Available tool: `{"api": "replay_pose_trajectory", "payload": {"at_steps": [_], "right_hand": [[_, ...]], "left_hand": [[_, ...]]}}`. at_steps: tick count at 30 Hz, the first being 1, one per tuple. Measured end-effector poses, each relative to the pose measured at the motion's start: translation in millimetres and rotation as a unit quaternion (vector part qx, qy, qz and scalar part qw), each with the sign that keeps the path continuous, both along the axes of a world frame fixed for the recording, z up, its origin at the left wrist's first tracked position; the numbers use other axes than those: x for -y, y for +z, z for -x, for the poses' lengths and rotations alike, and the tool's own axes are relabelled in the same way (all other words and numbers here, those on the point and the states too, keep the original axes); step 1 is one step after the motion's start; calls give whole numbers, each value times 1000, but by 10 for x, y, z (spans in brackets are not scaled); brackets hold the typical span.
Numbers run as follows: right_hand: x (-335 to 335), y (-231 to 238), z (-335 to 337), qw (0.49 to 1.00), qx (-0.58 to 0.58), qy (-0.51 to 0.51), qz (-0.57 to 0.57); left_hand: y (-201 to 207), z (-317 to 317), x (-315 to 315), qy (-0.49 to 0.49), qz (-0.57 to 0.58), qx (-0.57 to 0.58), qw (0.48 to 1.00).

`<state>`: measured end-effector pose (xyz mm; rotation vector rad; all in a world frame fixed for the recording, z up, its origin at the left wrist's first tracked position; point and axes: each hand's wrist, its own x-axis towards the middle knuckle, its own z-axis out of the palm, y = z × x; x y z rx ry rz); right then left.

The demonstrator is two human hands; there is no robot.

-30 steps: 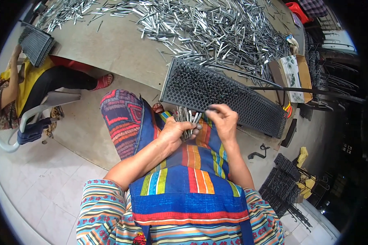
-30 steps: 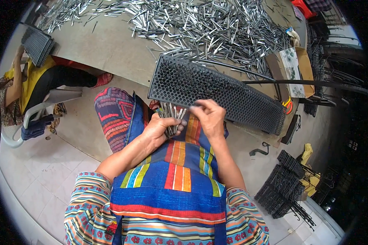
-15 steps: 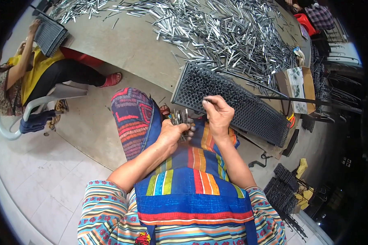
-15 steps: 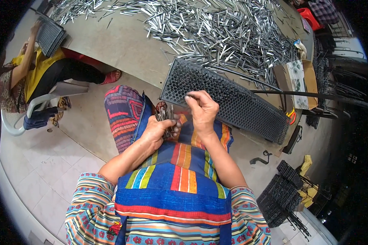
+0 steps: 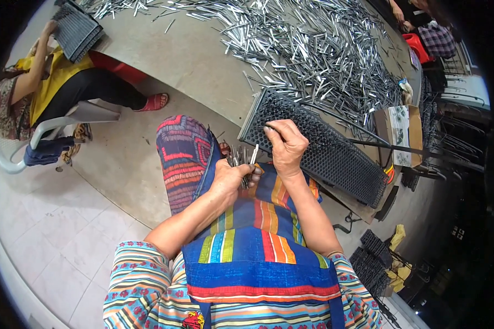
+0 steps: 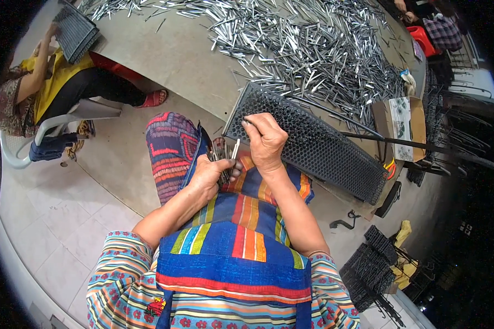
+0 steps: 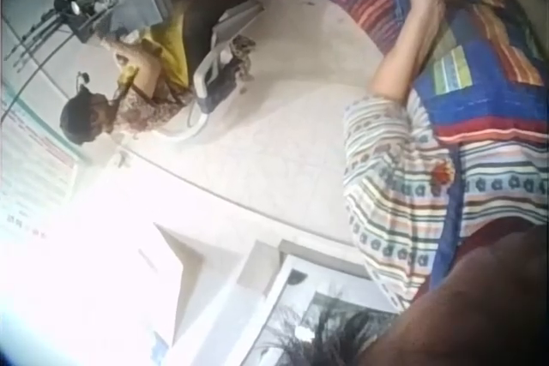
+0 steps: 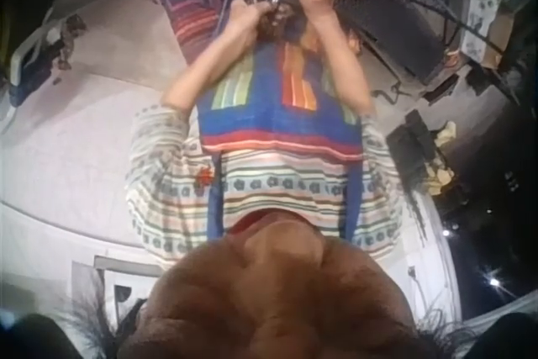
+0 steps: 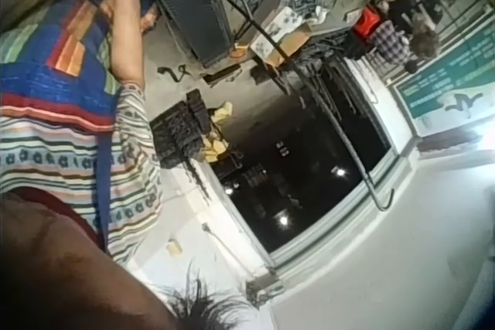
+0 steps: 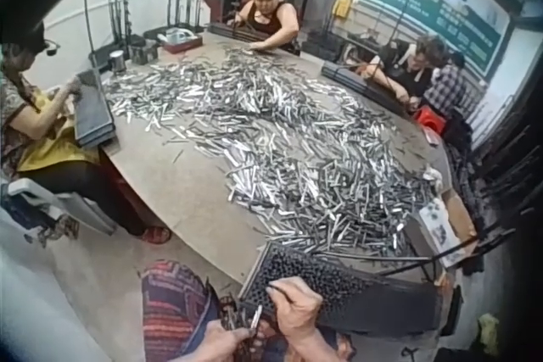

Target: Inserting small metal pins into a perforated grid plate.

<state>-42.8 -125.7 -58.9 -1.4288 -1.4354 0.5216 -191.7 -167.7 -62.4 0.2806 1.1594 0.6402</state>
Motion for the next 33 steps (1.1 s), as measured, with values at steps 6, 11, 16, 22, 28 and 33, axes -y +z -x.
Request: {"api": "replay_pose_trajectory", "payload": {"at_steps": [6,11,16,22,28,33], "right_hand": [[-87,35,20,997,80,19,-11],[-37,-6,27,994,105,19,4],[14,8,6,995,98,31,15],[283,58,-14,967,-86,43,237],[284,-4,-79,889,-305,71,333],[181,-9,-62,963,-243,-63,95]], "left_hand": [[-13,6,-24,26,26,19,999],[-23,-4,-19,50,9,8,999],[-28,-1,-18,72,25,30,997],[-14,11,-11,91,12,87,992],[9,-30,-20,49,18,79,995],[-23,-5,-48,41,15,37,998]]}}
